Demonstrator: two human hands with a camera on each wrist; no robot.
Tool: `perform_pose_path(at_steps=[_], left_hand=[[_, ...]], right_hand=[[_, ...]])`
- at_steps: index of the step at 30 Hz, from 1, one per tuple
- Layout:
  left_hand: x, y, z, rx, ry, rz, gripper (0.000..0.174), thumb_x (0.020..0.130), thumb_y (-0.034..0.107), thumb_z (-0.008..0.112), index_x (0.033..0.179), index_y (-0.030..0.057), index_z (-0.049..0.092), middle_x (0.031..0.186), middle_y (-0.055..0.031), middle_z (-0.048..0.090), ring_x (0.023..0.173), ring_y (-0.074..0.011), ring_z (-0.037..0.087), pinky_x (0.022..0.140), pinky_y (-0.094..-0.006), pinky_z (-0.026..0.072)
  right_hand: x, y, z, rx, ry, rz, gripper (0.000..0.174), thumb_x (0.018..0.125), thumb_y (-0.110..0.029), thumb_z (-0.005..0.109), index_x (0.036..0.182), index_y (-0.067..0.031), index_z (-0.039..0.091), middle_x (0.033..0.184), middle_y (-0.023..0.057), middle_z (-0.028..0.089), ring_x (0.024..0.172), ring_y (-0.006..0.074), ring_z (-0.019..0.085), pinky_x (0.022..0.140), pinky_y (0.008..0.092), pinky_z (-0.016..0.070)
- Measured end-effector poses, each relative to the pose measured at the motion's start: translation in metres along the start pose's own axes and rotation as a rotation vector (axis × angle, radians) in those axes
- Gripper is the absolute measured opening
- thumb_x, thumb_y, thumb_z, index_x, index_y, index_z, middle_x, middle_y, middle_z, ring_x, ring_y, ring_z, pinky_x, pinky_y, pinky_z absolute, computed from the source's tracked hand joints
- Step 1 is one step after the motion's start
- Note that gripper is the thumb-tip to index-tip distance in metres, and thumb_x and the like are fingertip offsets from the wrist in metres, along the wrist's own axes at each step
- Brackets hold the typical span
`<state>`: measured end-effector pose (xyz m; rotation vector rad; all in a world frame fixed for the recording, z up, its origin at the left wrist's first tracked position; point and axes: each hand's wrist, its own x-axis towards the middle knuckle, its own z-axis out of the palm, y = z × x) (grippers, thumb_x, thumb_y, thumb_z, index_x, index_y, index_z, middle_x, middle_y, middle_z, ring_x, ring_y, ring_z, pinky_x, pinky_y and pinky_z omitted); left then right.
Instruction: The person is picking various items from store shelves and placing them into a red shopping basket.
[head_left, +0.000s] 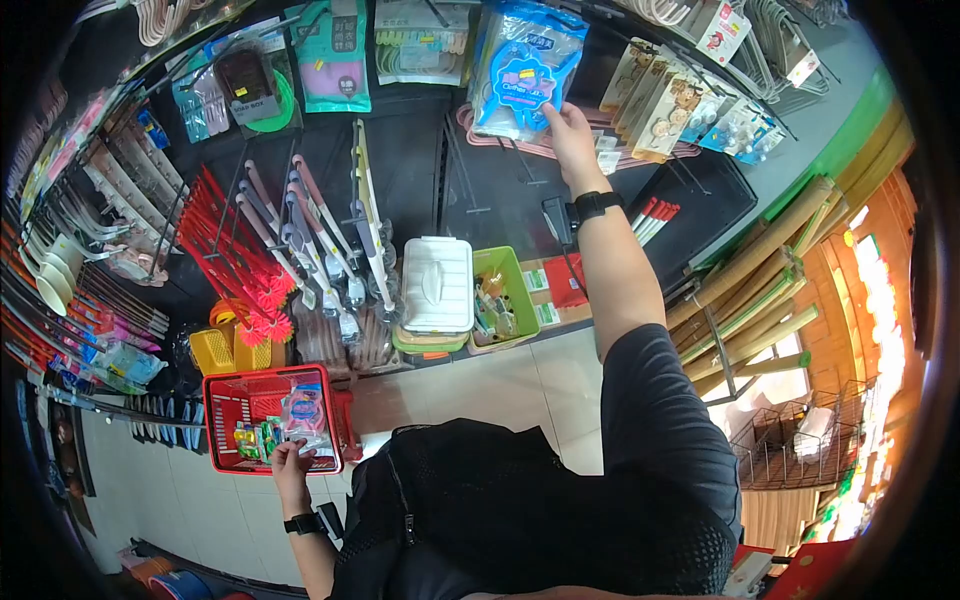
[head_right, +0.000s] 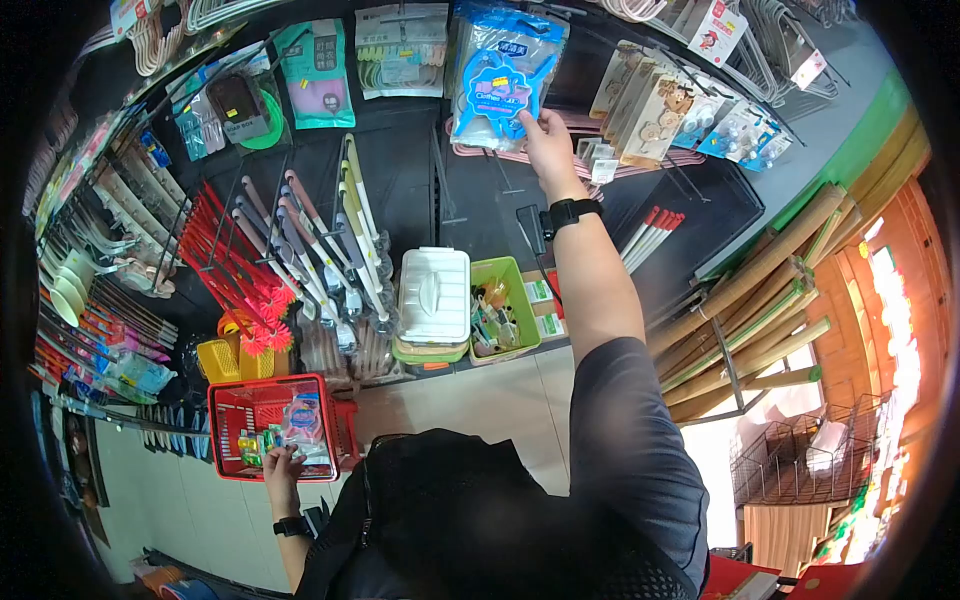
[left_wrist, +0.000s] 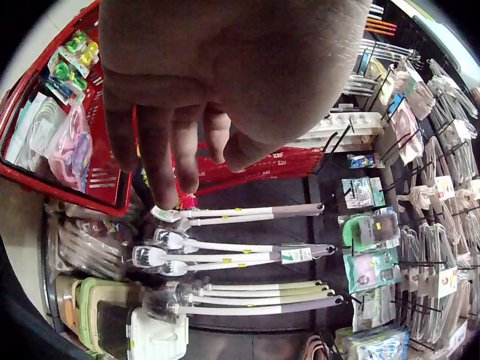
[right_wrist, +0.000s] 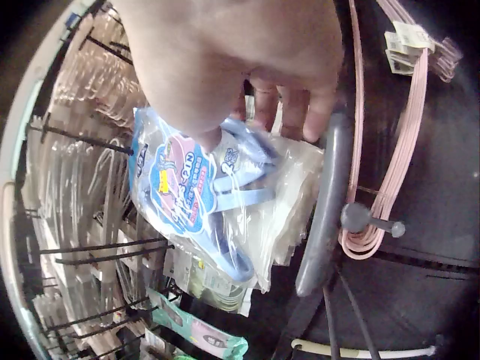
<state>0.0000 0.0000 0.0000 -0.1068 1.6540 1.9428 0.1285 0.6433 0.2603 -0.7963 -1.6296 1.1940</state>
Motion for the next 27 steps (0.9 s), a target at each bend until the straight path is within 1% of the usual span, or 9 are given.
perform_pose_path(at_steps=[2,3,5,6,8,11,15,21,27], left_hand=[[0.002,0.003,0.003,0.012,0.003,0.006,0.007,0.092,0.014,0.054,0.096,0.0092,0.051,0.104,-0.0105,0.062,0.078,-0.0201,0.064,0.068,-0.0286,0.052],[-0.001,-0.002,0.011,-0.003,-0.004,0.008,0.007,0.092,0.014,0.054,0.096,0.0092,0.051,0.104,-0.0105,0.062,0.078,-0.0201,0.064,0.068,-0.0286,0.052],[-0.001,-0.002,0.008,0.002,-0.003,0.01,0.007,0.092,0.014,0.054,0.096,0.0089,0.051,0.103,-0.0101,0.062,0.077,-0.0196,0.064,0.067,-0.0275,0.0515],[-0.001,-0.002,0.006,0.006,-0.002,0.011,0.007,0.092,0.014,0.054,0.096,0.0089,0.051,0.103,-0.0101,0.062,0.077,-0.0196,0.064,0.067,-0.0275,0.0515],[0.0,-0.006,0.006,0.011,-0.009,0.002,0.007,0.092,0.014,0.054,0.096,0.0091,0.051,0.103,-0.0104,0.062,0.077,-0.0195,0.065,0.065,-0.027,0.0511],[0.001,-0.004,0.005,0.026,-0.018,0.004,0.007,0.093,0.014,0.053,0.097,0.0094,0.051,0.104,-0.0107,0.063,0.076,-0.0195,0.065,0.063,-0.0268,0.0508],[0.003,-0.005,0.004,0.04,-0.03,0.005,0.006,0.093,0.014,0.053,0.097,0.0097,0.051,0.105,-0.0116,0.063,0.076,-0.0197,0.065,0.061,-0.0258,0.0505],[0.005,-0.006,0.004,0.052,-0.042,0.0,0.005,0.092,0.013,0.052,0.096,0.0097,0.051,0.105,-0.0129,0.063,0.078,-0.02,0.066,0.06,-0.0241,0.0506],[0.004,-0.005,0.008,0.019,-0.049,0.001,0.006,0.092,0.013,0.052,0.095,0.0086,0.05,0.104,-0.0131,0.062,0.078,-0.0221,0.065,0.061,-0.0269,0.0525]], right_hand=[[-0.005,0.003,0.003,0.082,-0.012,-0.079,0.032,0.09,-0.022,0.061,0.113,-0.0031,0.05,0.095,0.0044,0.062,0.08,0.0105,0.058,0.068,0.0237,0.0455],[-0.005,-0.006,-0.004,0.074,-0.014,-0.093,0.032,0.09,-0.022,0.061,0.113,-0.0031,0.05,0.095,0.0044,0.062,0.08,0.0105,0.058,0.068,0.0237,0.0455],[-0.013,-0.007,-0.003,0.238,-0.054,-0.097,0.028,0.09,-0.022,0.06,0.109,-0.0038,0.051,0.093,0.0033,0.061,0.077,0.0097,0.057,0.066,0.0243,0.0454],[-0.015,-0.007,-0.004,0.241,-0.053,-0.094,0.028,0.09,-0.022,0.06,0.109,-0.0038,0.051,0.093,0.0033,0.061,0.077,0.0097,0.057,0.066,0.0243,0.0454],[-0.017,-0.008,-0.009,0.294,-0.1,0.0,0.025,0.091,-0.022,0.06,0.108,-0.006,0.052,0.092,0.0013,0.062,0.077,0.0087,0.056,0.065,0.0244,0.0448],[-0.017,-0.004,-0.016,0.311,-0.158,0.017,0.024,0.091,-0.023,0.06,0.108,-0.0087,0.053,0.092,-0.0008,0.062,0.078,0.0078,0.056,0.064,0.0237,0.0434],[-0.024,-0.007,-0.022,0.319,-0.154,0.011,0.022,0.091,-0.023,0.06,0.108,-0.0102,0.053,0.091,-0.0023,0.063,0.079,0.0074,0.056,0.065,0.0236,0.0423],[-0.044,-0.017,-0.028,0.34,-0.156,0.011,0.022,0.091,-0.022,0.059,0.109,-0.0104,0.052,0.093,-0.0015,0.063,0.08,0.0082,0.057,0.071,0.0254,0.0432],[-0.053,-0.017,-0.036,0.348,-0.155,-0.004,0.022,0.092,-0.022,0.059,0.109,-0.0102,0.052,0.094,-0.0011,0.063,0.081,0.0084,0.057,0.072,0.0263,0.0439]])
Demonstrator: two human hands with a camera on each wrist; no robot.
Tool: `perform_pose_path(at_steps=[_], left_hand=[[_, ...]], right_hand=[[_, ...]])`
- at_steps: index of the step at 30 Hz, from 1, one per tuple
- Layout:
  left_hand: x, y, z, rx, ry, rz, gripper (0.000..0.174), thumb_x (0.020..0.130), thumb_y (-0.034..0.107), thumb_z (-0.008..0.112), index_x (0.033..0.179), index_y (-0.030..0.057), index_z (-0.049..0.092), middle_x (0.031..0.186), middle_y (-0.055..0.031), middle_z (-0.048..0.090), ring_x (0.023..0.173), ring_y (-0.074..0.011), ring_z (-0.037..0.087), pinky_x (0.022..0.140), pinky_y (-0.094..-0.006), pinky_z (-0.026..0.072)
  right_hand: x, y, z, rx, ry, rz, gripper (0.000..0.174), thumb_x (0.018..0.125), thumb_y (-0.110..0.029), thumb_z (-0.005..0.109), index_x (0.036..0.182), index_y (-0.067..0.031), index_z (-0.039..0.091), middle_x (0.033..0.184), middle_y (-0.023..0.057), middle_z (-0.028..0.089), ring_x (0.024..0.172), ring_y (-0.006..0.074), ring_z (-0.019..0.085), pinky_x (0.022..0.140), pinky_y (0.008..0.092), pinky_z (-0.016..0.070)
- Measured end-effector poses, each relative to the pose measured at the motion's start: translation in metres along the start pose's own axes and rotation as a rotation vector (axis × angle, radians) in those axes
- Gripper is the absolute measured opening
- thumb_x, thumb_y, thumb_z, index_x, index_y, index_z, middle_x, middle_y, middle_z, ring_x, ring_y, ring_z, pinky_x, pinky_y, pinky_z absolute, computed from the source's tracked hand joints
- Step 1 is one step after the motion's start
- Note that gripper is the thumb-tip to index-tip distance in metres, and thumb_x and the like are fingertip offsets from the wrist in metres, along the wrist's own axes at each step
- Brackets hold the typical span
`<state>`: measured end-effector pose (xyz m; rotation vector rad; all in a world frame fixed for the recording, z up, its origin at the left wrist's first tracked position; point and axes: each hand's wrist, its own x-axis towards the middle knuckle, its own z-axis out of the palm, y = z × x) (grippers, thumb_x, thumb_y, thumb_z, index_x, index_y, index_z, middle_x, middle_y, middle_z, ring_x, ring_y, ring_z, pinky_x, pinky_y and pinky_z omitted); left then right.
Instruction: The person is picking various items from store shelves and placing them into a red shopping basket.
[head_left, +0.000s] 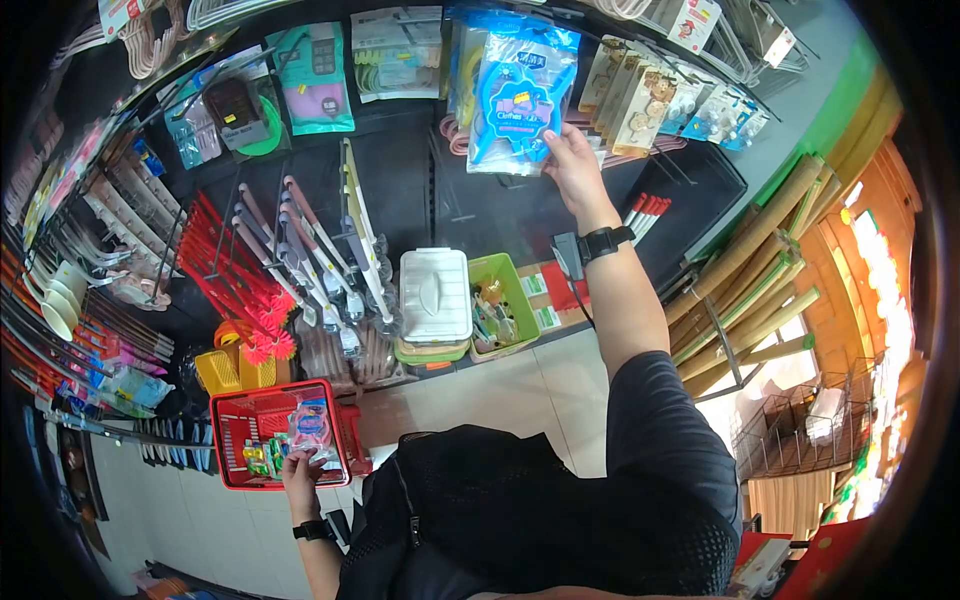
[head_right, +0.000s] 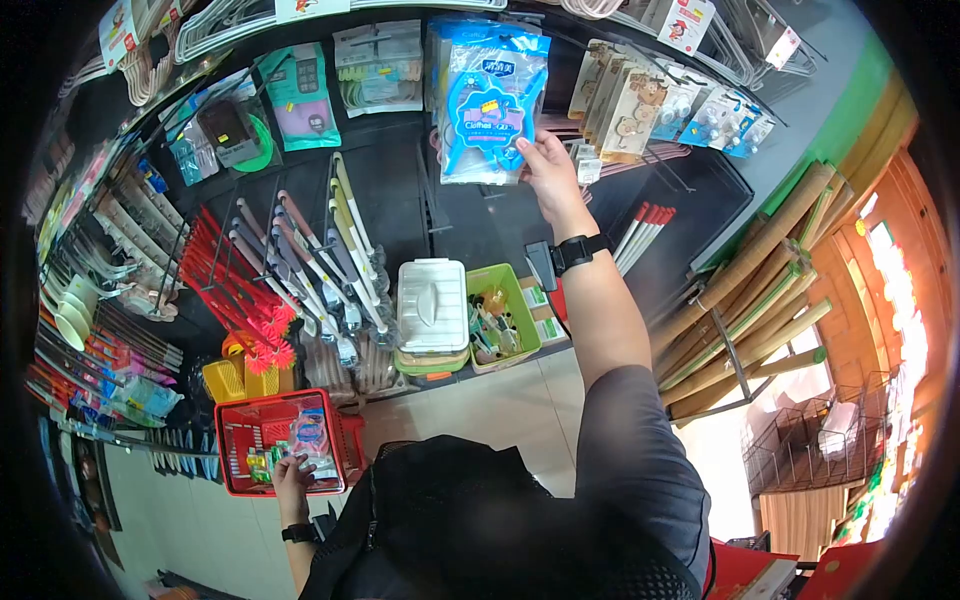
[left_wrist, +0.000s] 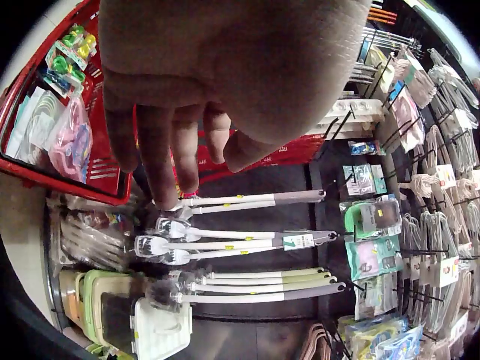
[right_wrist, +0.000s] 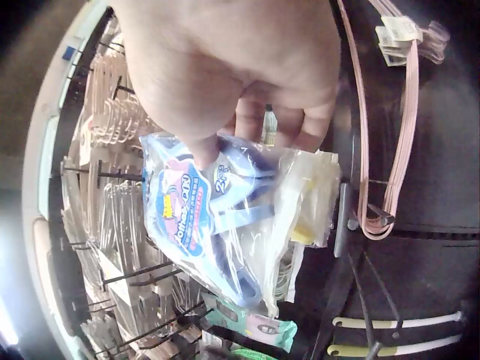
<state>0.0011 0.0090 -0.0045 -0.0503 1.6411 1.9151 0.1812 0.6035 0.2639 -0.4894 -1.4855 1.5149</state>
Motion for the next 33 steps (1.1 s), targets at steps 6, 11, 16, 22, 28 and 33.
perform_pose_path(at_steps=[6,11,16,22,28,33], left_hand=[[-0.001,0.001,0.003,0.063,-0.017,-0.006,0.009,0.091,0.017,0.054,0.095,0.0104,0.049,0.103,-0.0105,0.061,0.078,-0.0206,0.064,0.06,-0.0279,0.0512],[-0.002,0.001,0.006,0.079,0.007,-0.02,0.009,0.092,0.017,0.053,0.097,0.0113,0.049,0.104,-0.0103,0.062,0.079,-0.0208,0.064,0.06,-0.0262,0.0499],[-0.004,-0.003,0.005,0.072,-0.007,-0.008,0.008,0.092,0.017,0.052,0.096,0.011,0.049,0.105,-0.0108,0.062,0.08,-0.021,0.064,0.061,-0.0274,0.051],[-0.004,0.011,0.003,0.161,-0.009,0.023,0.006,0.093,0.015,0.051,0.096,0.0095,0.05,0.104,-0.0098,0.062,0.081,-0.0203,0.064,0.067,-0.0295,0.0526],[-0.012,0.055,0.03,0.211,-0.121,0.161,0.008,0.094,0.013,0.052,0.097,0.0054,0.052,0.102,-0.0075,0.062,0.089,-0.0171,0.062,0.076,-0.0267,0.05],[-0.027,0.1,0.06,0.24,-0.366,0.293,0.016,0.094,0.005,0.048,0.109,0.0012,0.05,0.109,-0.0117,0.059,0.097,-0.018,0.059,0.086,-0.0327,0.0474]], right_hand=[[-0.012,-0.009,-0.001,0.046,-0.032,-0.018,0.022,0.092,-0.022,0.059,0.109,-0.0098,0.052,0.093,-0.0012,0.062,0.08,0.0076,0.056,0.07,0.025,0.0433],[-0.017,-0.016,0.001,0.009,-0.063,-0.058,0.022,0.092,-0.02,0.058,0.11,-0.0084,0.052,0.093,-0.001,0.063,0.08,0.0066,0.056,0.07,0.023,0.0432],[-0.053,-0.019,0.018,-0.011,-0.125,-0.035,0.023,0.092,-0.019,0.058,0.111,-0.0068,0.053,0.094,-0.0001,0.063,0.082,0.0062,0.057,0.07,0.0223,0.0434],[-0.107,0.008,0.046,0.016,-0.27,0.1,0.023,0.091,-0.014,0.059,0.111,-0.003,0.053,0.097,0.0024,0.062,0.084,0.0077,0.056,0.073,0.0225,0.0442],[-0.15,0.052,0.08,0.083,-0.482,0.259,0.024,0.089,-0.01,0.06,0.111,-0.0005,0.053,0.101,0.0055,0.062,0.092,0.0107,0.058,0.083,0.0256,0.0467],[-0.183,0.077,0.123,0.055,-0.617,0.392,0.026,0.088,-0.01,0.063,0.11,-0.0006,0.053,0.101,0.0054,0.062,0.093,0.0108,0.058,0.082,0.0254,0.0471]])
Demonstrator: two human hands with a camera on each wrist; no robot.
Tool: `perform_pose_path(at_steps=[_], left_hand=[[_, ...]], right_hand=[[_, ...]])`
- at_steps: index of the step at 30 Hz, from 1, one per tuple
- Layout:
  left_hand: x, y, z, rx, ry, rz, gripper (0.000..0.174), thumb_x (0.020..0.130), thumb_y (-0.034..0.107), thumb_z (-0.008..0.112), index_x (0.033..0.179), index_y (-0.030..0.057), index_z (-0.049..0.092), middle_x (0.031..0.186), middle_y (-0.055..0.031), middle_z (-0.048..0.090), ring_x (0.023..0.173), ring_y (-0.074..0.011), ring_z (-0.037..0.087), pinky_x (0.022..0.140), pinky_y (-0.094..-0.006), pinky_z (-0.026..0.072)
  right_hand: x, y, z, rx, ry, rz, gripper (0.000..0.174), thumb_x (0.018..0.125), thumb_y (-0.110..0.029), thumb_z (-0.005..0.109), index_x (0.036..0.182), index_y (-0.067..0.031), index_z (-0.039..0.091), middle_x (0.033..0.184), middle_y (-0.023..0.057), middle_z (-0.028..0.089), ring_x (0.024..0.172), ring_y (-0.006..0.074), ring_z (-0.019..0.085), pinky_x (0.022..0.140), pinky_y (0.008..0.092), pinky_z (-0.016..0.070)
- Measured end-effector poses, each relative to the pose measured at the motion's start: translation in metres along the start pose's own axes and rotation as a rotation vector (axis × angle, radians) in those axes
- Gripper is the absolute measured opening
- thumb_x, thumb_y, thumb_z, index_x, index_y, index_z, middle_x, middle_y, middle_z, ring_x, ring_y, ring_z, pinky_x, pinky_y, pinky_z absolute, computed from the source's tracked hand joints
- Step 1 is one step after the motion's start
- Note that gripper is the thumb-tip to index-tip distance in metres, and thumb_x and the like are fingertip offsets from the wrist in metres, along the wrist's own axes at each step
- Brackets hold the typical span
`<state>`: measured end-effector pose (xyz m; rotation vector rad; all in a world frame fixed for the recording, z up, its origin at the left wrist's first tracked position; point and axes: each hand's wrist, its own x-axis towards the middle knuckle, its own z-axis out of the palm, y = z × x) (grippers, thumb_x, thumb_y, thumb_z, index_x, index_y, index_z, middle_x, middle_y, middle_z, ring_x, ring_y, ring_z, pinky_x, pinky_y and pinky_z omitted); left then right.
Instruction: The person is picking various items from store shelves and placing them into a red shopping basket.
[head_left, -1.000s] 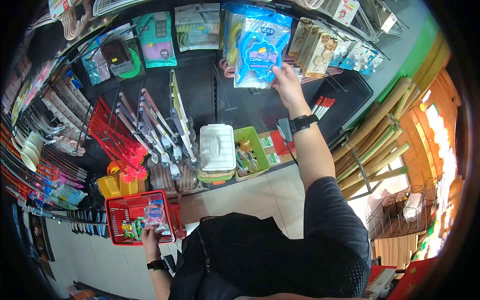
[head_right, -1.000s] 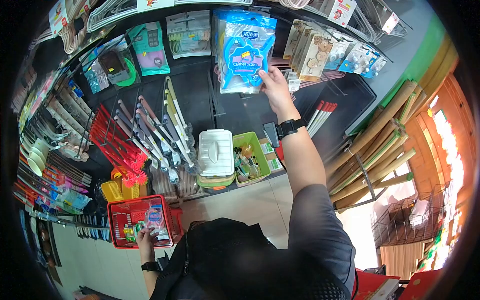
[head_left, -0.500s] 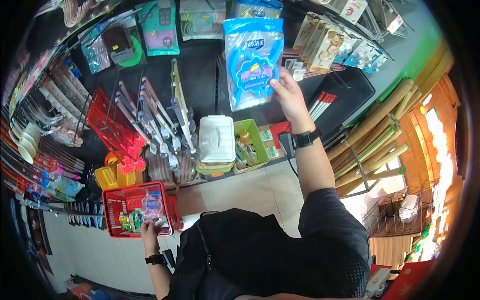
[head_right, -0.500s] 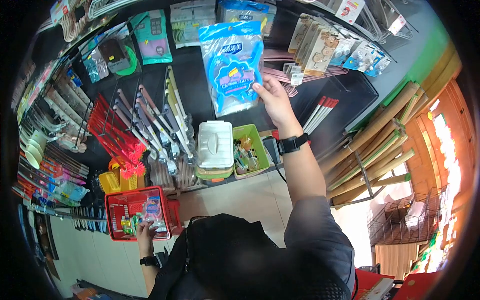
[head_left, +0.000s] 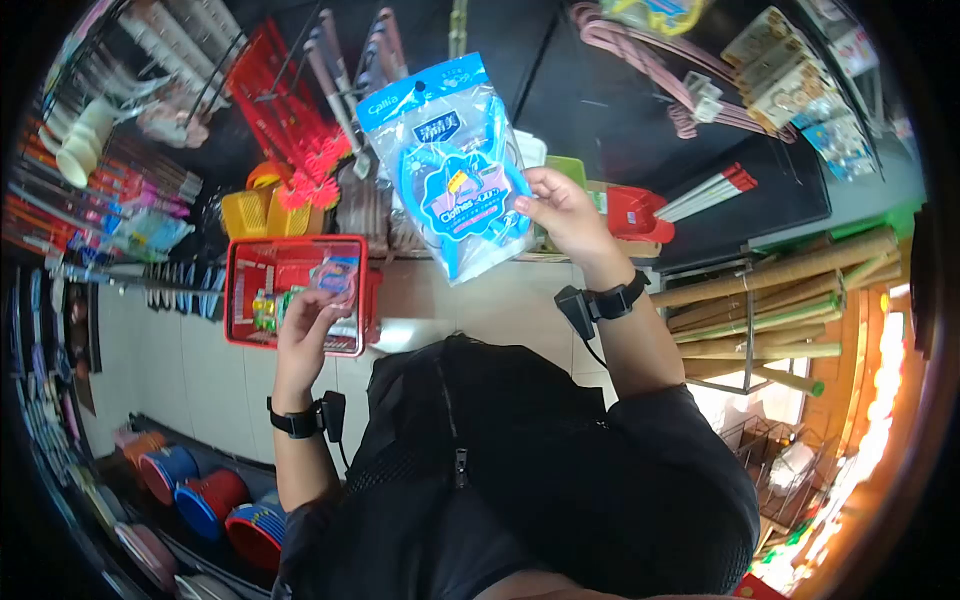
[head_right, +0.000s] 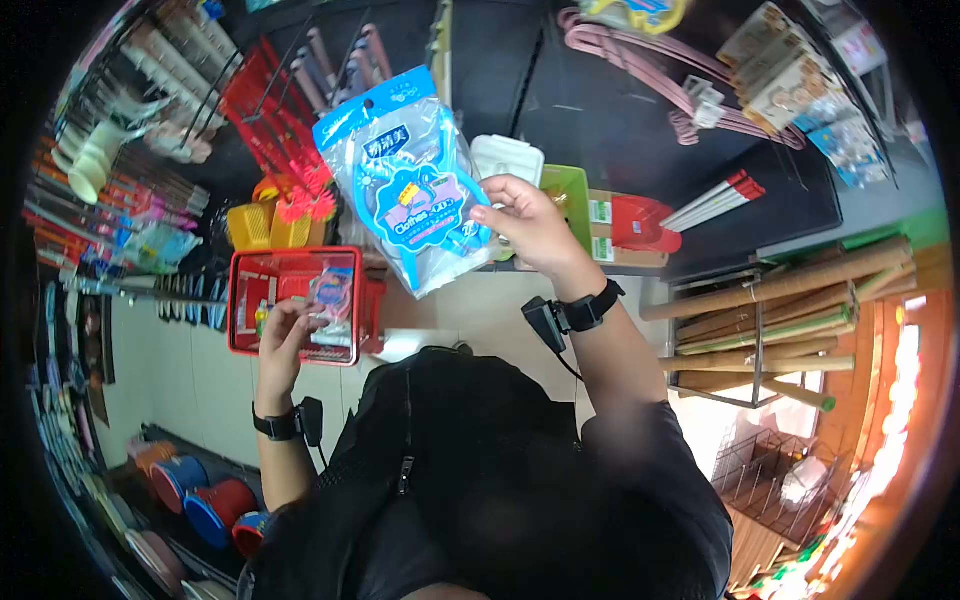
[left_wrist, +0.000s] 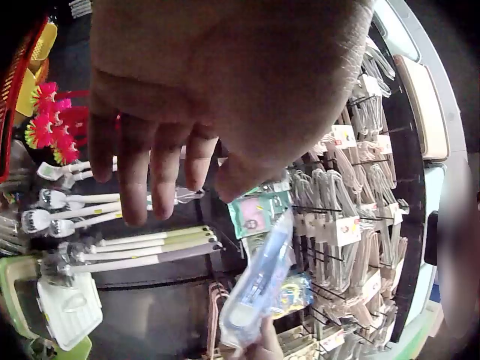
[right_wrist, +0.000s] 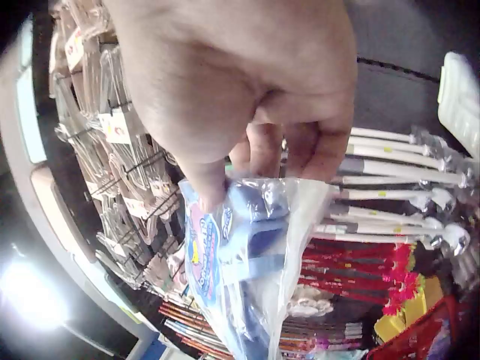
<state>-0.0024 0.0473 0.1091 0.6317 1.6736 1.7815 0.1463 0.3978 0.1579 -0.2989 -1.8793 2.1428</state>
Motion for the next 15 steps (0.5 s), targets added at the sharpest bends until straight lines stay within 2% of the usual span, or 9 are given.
perform_pose_path(at_steps=[1,6,7,9,12,15], left_hand=[[-0.005,0.019,0.007,0.032,-0.037,-0.026,0.021,0.093,0.003,0.048,0.114,-0.0002,0.049,0.112,-0.0134,0.058,0.098,-0.0188,0.059,0.088,-0.0327,0.046],[0.005,0.032,0.01,-0.05,-0.107,0.011,0.037,0.092,0.003,0.05,0.127,0.0009,0.039,0.122,-0.0145,0.054,0.107,-0.0196,0.056,0.091,-0.0314,0.0448],[0.006,0.031,0.008,-0.066,-0.073,0.009,0.04,0.092,0.004,0.052,0.129,0.0009,0.037,0.118,-0.013,0.055,0.105,-0.0189,0.056,0.091,-0.0316,0.0447],[0.007,0.028,0.008,-0.085,-0.033,0.062,0.038,0.091,0.003,0.054,0.125,-0.0003,0.038,0.111,-0.0102,0.056,0.099,-0.0174,0.058,0.088,-0.0304,0.0459],[0.011,0.025,-0.013,0.026,0.088,0.118,0.032,0.089,0.001,0.057,0.118,-0.0007,0.042,0.105,-0.0087,0.056,0.093,-0.0159,0.059,0.083,-0.0293,0.0475],[0.018,0.029,-0.042,-0.042,0.165,0.05,0.027,0.088,-0.001,0.058,0.11,-0.0002,0.044,0.101,-0.0091,0.057,0.089,-0.0154,0.06,0.079,-0.0288,0.0496]], right_hand=[[-0.001,0.005,0.013,-0.02,-0.015,0.056,0.026,0.088,-0.01,0.063,0.11,-0.0008,0.054,0.101,0.0052,0.062,0.093,0.0106,0.058,0.082,0.0252,0.0472],[0.017,0.021,0.063,0.055,-0.166,0.131,0.027,0.083,-0.008,0.068,0.105,-0.0022,0.054,0.095,0.0034,0.06,0.089,0.0101,0.057,0.08,0.0257,0.0475],[0.02,0.025,0.073,0.069,-0.182,0.149,0.027,0.083,-0.008,0.068,0.105,-0.0022,0.054,0.095,0.0034,0.06,0.089,0.0101,0.057,0.08,0.0257,0.0475],[0.024,0.032,0.087,0.117,-0.266,0.202,0.028,0.083,-0.008,0.069,0.106,-0.0019,0.053,0.096,0.0045,0.059,0.089,0.0102,0.057,0.08,0.0255,0.0476],[0.043,0.043,0.113,0.088,-0.332,0.176,0.029,0.083,-0.005,0.067,0.107,-0.0017,0.052,0.099,0.0055,0.059,0.091,0.0113,0.059,0.08,0.0252,0.0487],[0.068,0.05,0.143,0.075,-0.379,0.144,0.029,0.083,-0.006,0.068,0.107,-0.0012,0.052,0.097,0.0057,0.059,0.09,0.0115,0.059,0.078,0.0256,0.0492]])
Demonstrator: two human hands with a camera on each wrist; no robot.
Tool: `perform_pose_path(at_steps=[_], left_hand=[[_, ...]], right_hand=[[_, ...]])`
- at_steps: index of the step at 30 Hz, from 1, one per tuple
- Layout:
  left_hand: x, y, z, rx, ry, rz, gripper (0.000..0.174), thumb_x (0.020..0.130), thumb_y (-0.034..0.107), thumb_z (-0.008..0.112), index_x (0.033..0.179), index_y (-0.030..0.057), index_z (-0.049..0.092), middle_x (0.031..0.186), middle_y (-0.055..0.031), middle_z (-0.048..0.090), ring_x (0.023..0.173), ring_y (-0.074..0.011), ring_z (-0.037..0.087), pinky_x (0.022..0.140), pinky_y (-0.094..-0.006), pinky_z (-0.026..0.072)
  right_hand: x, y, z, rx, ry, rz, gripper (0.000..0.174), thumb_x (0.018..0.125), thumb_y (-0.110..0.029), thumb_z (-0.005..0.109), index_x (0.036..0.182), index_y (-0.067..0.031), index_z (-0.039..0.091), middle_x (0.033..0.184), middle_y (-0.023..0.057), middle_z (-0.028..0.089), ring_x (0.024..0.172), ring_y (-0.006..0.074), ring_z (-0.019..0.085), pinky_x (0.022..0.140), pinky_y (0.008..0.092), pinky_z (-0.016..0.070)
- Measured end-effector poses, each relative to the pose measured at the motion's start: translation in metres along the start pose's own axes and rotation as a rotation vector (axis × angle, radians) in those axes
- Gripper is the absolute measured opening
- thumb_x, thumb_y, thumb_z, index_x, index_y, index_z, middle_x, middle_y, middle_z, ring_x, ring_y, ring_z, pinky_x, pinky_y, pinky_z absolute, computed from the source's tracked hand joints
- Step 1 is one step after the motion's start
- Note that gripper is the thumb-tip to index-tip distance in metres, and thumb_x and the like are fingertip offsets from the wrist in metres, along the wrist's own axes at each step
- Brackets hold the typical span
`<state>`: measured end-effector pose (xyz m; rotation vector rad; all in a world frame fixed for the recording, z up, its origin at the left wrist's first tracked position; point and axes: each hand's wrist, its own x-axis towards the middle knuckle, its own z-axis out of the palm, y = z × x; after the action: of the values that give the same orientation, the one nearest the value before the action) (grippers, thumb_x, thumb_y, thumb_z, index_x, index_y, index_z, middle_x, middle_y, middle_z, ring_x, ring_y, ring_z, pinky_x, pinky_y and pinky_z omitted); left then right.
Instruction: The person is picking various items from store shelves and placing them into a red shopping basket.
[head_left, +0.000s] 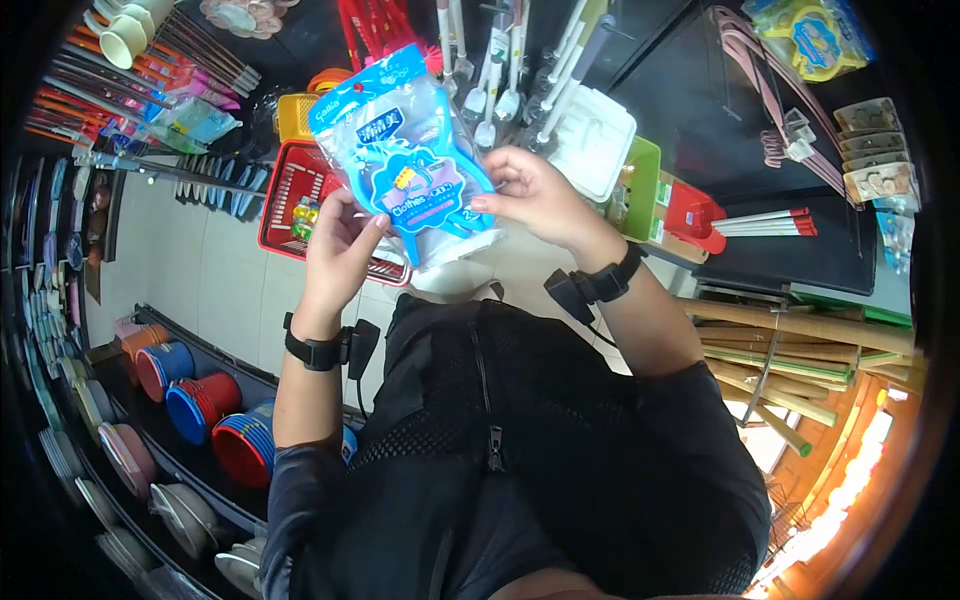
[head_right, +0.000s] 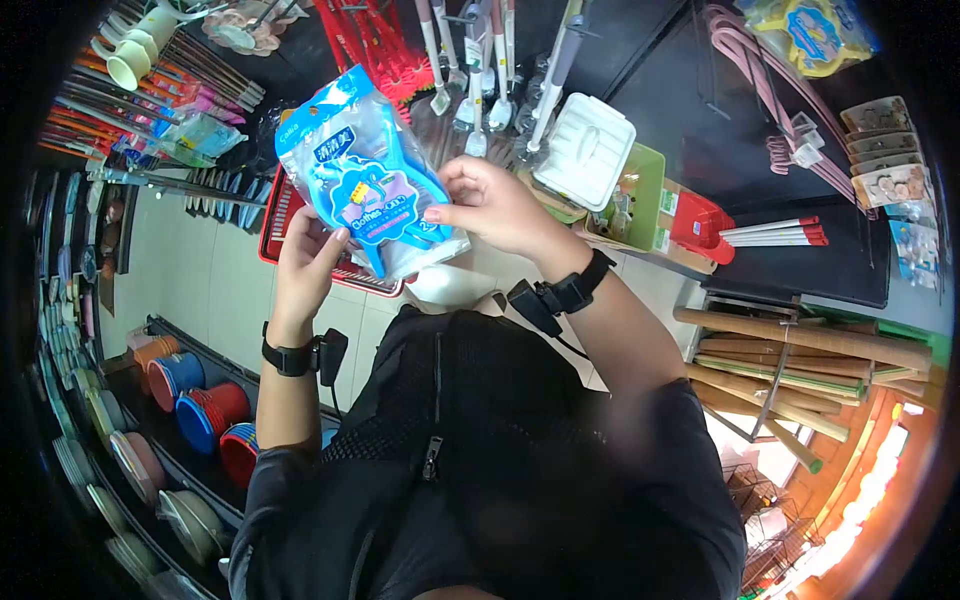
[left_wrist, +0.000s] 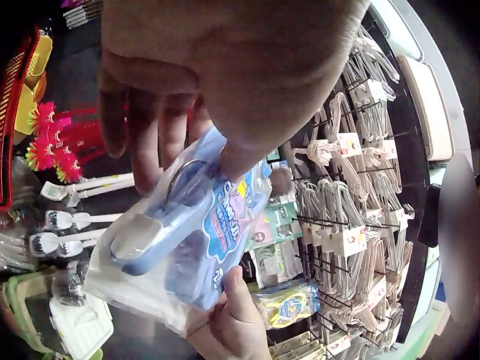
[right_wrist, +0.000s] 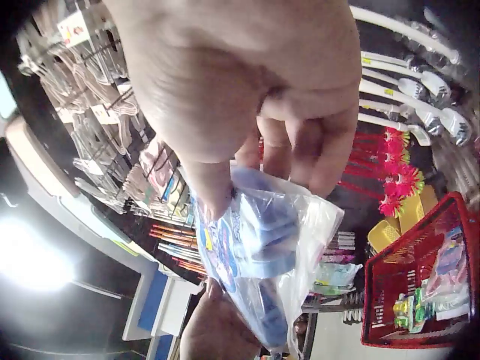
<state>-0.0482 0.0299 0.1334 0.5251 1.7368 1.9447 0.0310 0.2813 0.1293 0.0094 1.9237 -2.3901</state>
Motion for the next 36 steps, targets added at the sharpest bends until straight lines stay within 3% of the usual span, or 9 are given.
perform_pose_path(at_steps=[5,11,14,17,22,24,27,31,36], left_hand=[[-0.018,-0.01,-0.017,0.05,0.081,-0.032,0.023,0.088,0.002,0.059,0.107,0.0003,0.046,0.096,-0.0096,0.061,0.084,-0.0145,0.062,0.073,-0.0279,0.0515],[0.003,-0.029,-0.084,0.146,0.065,0.022,0.025,0.086,0.004,0.063,0.106,-0.0002,0.048,0.089,-0.0055,0.059,0.08,-0.0114,0.06,0.069,-0.024,0.0492],[0.023,-0.052,-0.128,0.266,0.033,-0.008,0.025,0.085,0.005,0.065,0.105,-0.0004,0.05,0.086,-0.004,0.058,0.077,-0.0105,0.059,0.067,-0.0235,0.0486],[0.035,-0.092,-0.173,0.351,-0.008,-0.106,0.026,0.085,0.008,0.064,0.106,-0.0001,0.051,0.085,-0.0057,0.058,0.074,-0.012,0.06,0.063,-0.0254,0.0497],[0.053,-0.165,-0.213,0.554,-0.131,-0.204,0.027,0.082,0.016,0.068,0.099,0.0006,0.054,0.077,-0.0067,0.059,0.07,-0.0139,0.06,0.061,-0.0293,0.048],[0.061,-0.198,-0.214,0.574,-0.194,-0.229,0.026,0.084,0.013,0.067,0.103,0.0,0.054,0.081,-0.0074,0.062,0.071,-0.0129,0.061,0.061,-0.0278,0.0495],[0.072,-0.246,-0.21,0.638,-0.299,-0.351,0.036,0.079,0.025,0.07,0.1,0.0,0.055,0.085,-0.0136,0.064,0.076,-0.0271,0.063,0.067,-0.0369,0.0489],[0.07,-0.283,-0.194,0.606,-0.335,-0.415,0.046,0.079,0.031,0.07,0.107,-0.0023,0.055,0.094,-0.0185,0.065,0.091,-0.0294,0.064,0.08,-0.0379,0.0487],[0.068,-0.314,-0.19,0.77,-0.417,-0.437,0.053,0.078,0.037,0.07,0.111,-0.0022,0.055,0.098,-0.0198,0.065,0.094,-0.0332,0.063,0.082,-0.0391,0.0485]], right_hand=[[0.001,0.016,0.023,0.004,-0.021,0.107,0.029,0.081,-0.004,0.069,0.105,-0.001,0.053,0.098,0.0057,0.058,0.092,0.0115,0.058,0.083,0.0258,0.048],[0.033,0.044,0.049,-0.171,0.002,0.161,0.035,0.087,-0.015,0.064,0.117,-0.0002,0.052,0.105,0.0064,0.06,0.095,0.0131,0.059,0.086,0.029,0.047],[0.039,0.06,0.055,-0.281,0.122,0.149,0.035,0.089,-0.022,0.062,0.117,-0.0026,0.055,0.102,0.008,0.062,0.093,0.0133,0.06,0.08,0.0294,0.0483],[0.029,0.062,0.068,-0.293,0.326,0.35,0.039,0.093,-0.029,0.054,0.124,-0.0057,0.05,0.109,0.0079,0.062,0.095,0.0165,0.062,0.081,0.0273,0.0467],[-0.008,0.099,0.086,-0.18,0.58,0.448,0.035,0.092,-0.028,0.055,0.12,-0.0071,0.052,0.105,0.0057,0.062,0.089,0.0151,0.063,0.076,0.0263,0.0458],[-0.026,0.109,0.099,-0.097,0.697,0.506,0.035,0.092,-0.028,0.055,0.12,-0.0075,0.052,0.105,0.0058,0.062,0.09,0.0153,0.063,0.075,0.0263,0.0457],[-0.057,0.12,0.116,-0.07,0.799,0.565,0.034,0.092,-0.026,0.055,0.121,-0.0076,0.052,0.105,0.0055,0.061,0.09,0.0145,0.062,0.074,0.0247,0.0457],[-0.092,0.117,0.139,-0.043,0.939,0.636,0.034,0.093,-0.024,0.052,0.122,-0.0057,0.05,0.105,0.0056,0.061,0.089,0.0139,0.062,0.074,0.0234,0.0457],[-0.123,0.111,0.157,-0.034,1.103,0.729,0.031,0.096,-0.023,0.048,0.122,-0.0063,0.05,0.105,0.0061,0.061,0.089,0.0144,0.063,0.074,0.0224,0.0475]])
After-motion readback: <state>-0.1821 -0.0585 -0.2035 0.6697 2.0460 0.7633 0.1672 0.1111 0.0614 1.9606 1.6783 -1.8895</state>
